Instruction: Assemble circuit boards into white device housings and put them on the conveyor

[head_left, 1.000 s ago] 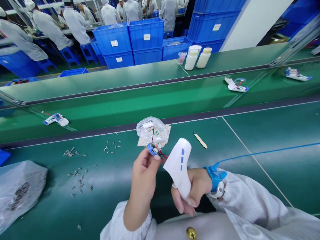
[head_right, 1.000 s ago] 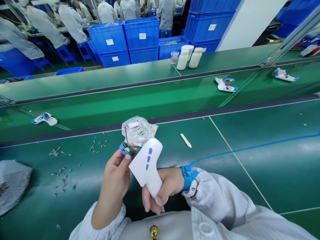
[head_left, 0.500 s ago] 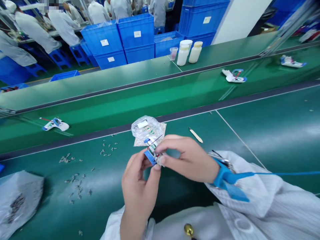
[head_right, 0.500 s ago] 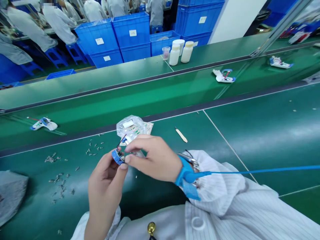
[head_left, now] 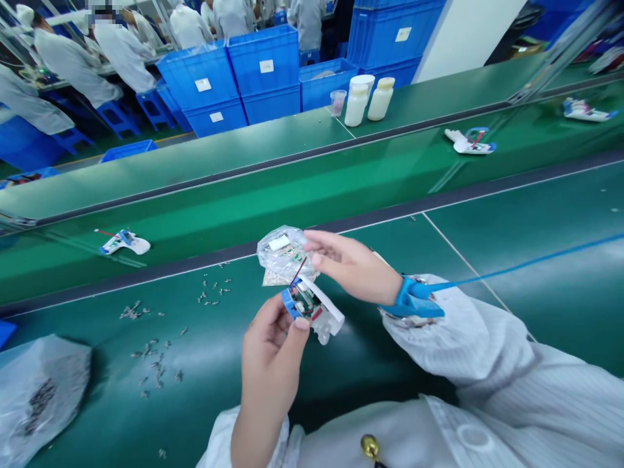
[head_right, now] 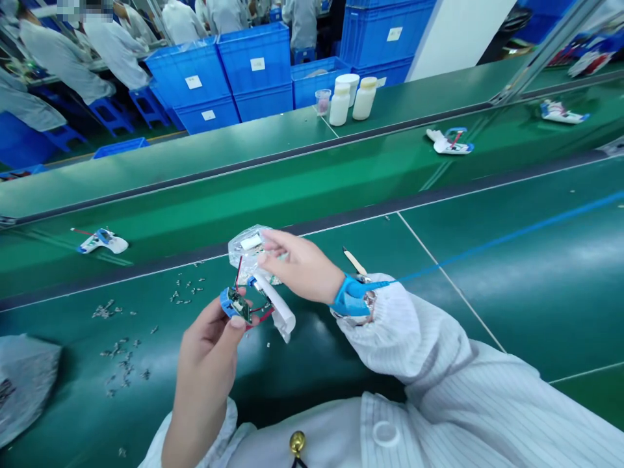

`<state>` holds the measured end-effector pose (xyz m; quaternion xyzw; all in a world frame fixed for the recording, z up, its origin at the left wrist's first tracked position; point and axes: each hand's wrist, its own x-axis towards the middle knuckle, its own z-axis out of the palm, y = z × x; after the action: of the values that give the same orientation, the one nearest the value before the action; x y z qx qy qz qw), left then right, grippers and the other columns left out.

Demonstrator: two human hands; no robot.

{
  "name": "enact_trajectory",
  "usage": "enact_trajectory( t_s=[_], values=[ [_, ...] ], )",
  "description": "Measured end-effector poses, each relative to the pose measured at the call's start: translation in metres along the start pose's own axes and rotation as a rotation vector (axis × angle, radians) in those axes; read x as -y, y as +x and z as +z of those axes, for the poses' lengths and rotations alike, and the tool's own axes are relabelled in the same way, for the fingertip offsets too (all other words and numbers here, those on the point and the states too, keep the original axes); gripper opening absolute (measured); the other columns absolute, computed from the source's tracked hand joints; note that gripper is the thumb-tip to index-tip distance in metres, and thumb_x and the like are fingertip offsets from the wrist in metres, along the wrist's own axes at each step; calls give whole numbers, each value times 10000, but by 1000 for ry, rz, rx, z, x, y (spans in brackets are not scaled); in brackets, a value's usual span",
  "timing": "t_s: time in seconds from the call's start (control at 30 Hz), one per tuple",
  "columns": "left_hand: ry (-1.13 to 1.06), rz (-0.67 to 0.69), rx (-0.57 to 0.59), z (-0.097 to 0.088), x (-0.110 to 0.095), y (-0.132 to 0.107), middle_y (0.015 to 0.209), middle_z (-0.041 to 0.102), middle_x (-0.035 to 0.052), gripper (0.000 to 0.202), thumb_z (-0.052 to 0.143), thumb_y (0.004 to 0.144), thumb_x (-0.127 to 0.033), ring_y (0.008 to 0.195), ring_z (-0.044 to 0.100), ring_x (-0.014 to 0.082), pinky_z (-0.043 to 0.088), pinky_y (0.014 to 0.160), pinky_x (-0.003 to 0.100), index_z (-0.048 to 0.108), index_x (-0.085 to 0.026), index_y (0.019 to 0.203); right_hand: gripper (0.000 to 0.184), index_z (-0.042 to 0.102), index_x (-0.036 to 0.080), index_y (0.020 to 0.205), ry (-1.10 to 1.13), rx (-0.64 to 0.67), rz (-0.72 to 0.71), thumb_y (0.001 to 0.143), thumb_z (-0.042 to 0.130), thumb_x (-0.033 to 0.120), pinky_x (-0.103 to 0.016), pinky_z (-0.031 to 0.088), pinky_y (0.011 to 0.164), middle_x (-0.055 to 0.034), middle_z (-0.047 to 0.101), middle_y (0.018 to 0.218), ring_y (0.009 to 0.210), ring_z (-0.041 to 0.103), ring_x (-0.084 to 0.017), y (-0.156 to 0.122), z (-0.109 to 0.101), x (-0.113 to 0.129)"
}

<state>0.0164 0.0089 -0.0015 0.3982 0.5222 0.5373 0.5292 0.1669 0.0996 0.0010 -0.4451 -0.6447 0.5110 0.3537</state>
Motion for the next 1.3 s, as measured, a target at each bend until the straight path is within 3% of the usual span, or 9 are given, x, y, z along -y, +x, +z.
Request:
enact_trajectory(
  t_s=[0.1,0.2,0.3,0.43,0.53,0.63,0.8,0.97,1.3],
  values=[
    [-108,-31,-9,1,0,3,869,709,47,282,686,753,-321,746,650,155,520,642,226,676,-207,1010,715,387,135,1351,26,333,27,728,654,363,-343,475,858,-122,576,1191,993,590,-209,-14,3,-7],
    [-154,-115,38,3,-7,4,822,699,26,240,688,750,-323,675,626,123,509,632,220,692,-218,965,496,492,151,1263,-26,451,-35,821,574,361,-323,458,882,-79,616,1136,1013,583,-196,-30,8,-8],
    [-37,-74,-21,2,-13,2,783,680,19,268,702,732,-341,632,600,112,490,593,210,697,-208,964,353,561,141,1184,-30,458,-54,905,435,317,-323,461,872,-71,644,1095,996,596,-183,-34,11,-8],
    [50,111,-208,-2,-11,3,905,683,11,245,702,740,-314,819,616,134,477,719,207,687,-241,974,375,542,148,1219,56,361,-70,904,426,314,-345,395,993,-87,576,1244,1167,517,-185,-30,12,-11],
    [-347,-43,-129,-2,-3,8,915,691,24,212,685,739,-357,866,640,181,507,764,292,675,-236,913,382,500,176,1259,174,354,-51,909,420,309,-337,337,1054,-74,503,1330,1251,437,-165,-32,12,-14],
    [-600,-247,-118,1,1,12,857,694,31,204,698,707,-338,848,656,202,536,733,327,666,-202,856,475,400,160,1325,192,374,-26,873,476,282,-338,452,912,-98,570,1195,1055,562,-164,-37,6,-11],
    [-614,-284,-96,4,-4,10,857,690,35,246,724,687,-318,747,654,166,530,584,240,662,-178,879,248,596,148,1031,-162,191,-440,799,548,220,-325,440,798,-80,570,944,875,525,-163,-41,-2,14],
    [-580,-313,-83,8,-10,9,753,657,0,290,754,643,-325,523,556,100,425,427,194,650,-188,877,169,632,155,721,-505,248,-685,779,476,180,-410,356,870,-85,561,946,912,476,-202,-38,11,29],
    [-431,-200,-105,8,-3,14,786,661,21,228,703,688,-366,880,619,209,477,788,314,646,-195,828,304,562,163,637,22,437,-475,897,452,276,-347,371,897,-13,550,628,733,505,-128,-28,4,30]
  ],
)
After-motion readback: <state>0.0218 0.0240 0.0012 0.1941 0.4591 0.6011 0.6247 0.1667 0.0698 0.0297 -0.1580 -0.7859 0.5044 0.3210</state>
